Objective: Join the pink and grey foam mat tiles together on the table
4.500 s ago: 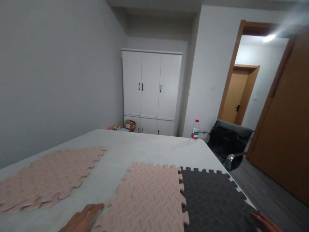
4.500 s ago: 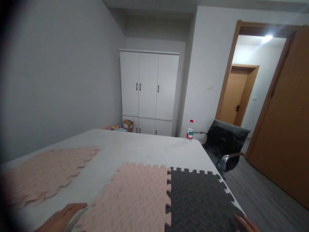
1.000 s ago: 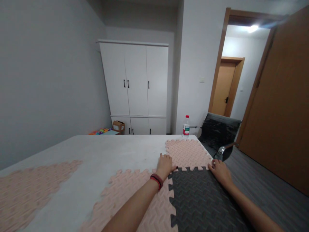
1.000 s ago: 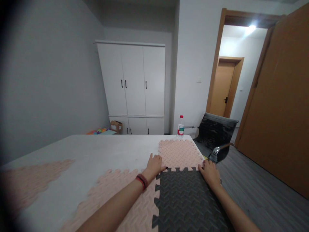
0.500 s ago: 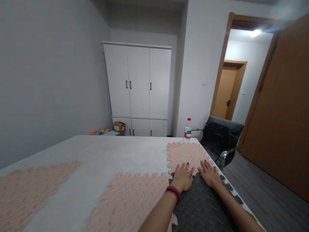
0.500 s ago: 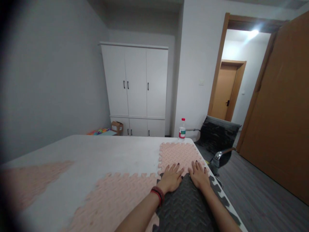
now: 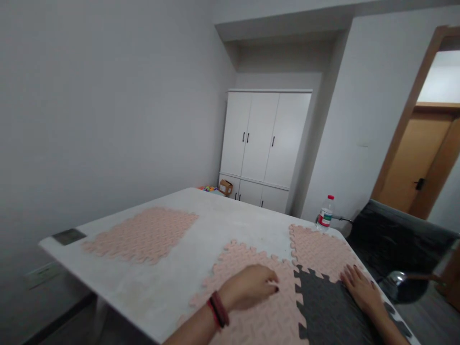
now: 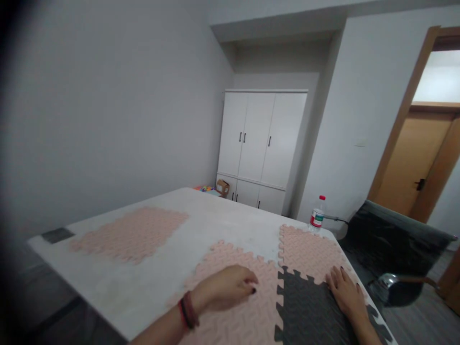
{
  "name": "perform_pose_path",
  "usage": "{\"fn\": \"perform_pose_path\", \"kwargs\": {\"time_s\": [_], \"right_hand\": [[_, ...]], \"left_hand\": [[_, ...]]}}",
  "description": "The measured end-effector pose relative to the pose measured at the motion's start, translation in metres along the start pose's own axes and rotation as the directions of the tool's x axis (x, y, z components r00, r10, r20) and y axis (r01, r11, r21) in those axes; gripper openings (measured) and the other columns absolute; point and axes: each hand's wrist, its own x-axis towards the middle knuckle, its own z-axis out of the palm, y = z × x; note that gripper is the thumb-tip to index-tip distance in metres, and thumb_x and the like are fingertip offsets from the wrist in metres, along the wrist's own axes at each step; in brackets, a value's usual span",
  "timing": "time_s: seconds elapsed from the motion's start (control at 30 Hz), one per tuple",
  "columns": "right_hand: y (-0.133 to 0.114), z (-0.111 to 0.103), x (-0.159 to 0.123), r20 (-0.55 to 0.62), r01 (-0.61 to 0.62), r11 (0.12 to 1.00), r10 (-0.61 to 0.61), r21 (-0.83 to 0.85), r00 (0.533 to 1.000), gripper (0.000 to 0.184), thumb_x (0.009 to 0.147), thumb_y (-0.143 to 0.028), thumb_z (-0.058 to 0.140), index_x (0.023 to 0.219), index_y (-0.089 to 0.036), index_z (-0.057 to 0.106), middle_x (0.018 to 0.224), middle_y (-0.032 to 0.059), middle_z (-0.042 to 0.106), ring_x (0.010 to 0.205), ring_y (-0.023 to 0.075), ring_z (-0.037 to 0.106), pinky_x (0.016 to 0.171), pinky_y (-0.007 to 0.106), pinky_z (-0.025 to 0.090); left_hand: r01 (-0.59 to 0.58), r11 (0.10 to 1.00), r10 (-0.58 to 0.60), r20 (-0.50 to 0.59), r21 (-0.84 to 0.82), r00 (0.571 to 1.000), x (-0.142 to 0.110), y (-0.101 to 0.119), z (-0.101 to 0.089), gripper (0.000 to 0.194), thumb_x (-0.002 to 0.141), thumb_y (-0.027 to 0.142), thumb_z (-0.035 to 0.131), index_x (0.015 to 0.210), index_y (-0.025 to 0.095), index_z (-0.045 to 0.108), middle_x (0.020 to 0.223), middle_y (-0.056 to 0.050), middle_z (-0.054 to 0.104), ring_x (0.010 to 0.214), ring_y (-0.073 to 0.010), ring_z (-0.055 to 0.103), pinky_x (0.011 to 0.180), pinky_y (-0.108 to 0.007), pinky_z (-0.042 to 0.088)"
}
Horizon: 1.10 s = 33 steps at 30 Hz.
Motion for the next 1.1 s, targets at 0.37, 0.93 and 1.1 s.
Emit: {"fn": "perform_pose_path", "kwargs": {"time_s": [0.37,0.93,1.1], "right_hand": [[-0.121,-0.007,-0.029,-0.051,0.384,0.898,-0.382,0.217,0.923,0.057,0.08,-0.059,0.028,0.13,-0.036,0.042,0.145,0.0001,0.025,0.13,0.0209,0.03,0.11,0.043,0.024],[-0.232,-0.067,-0.028,0.165,-0.102,0.174,-0.397,0.979,0.903,0.072,0.083,-0.068,0.017,0.131,-0.017,0.034,0.126,0.0147,0.051,0.108,0.0217,0.055,0.087,0.04,0.046],[-0.212,-0.085,0.014,0.141,-0.06,0.518,-0.118,0.853,0.983,0.064,0.088,-0.055,0.006,0.131,-0.016,0.034,0.116,0.0112,0.058,0.097,0.0192,0.059,0.079,0.035,0.049]], "left_hand": [[0.872,0.461,-0.779,-0.396,0.161,0.485,-0.156,-0.233,-0.051,0.041,0.079,0.031,0.04,0.103,0.002,0.055,0.104,-0.024,0.06,0.097,-0.035,0.058,0.076,-0.042,0.042],[0.402,0.906,-0.414,-0.474,-0.132,0.777,-0.063,-0.196,-0.099,0.022,0.08,0.044,0.038,0.08,0.023,0.047,0.077,0.002,0.061,0.076,-0.0169,0.058,0.069,-0.024,0.041],[0.061,0.993,-0.088,-0.304,-0.099,0.949,0.023,-0.155,-0.066,0.014,0.078,0.032,0.042,0.083,0.022,0.05,0.092,0.001,0.063,0.09,-0.015,0.056,0.081,-0.023,0.04]]}}
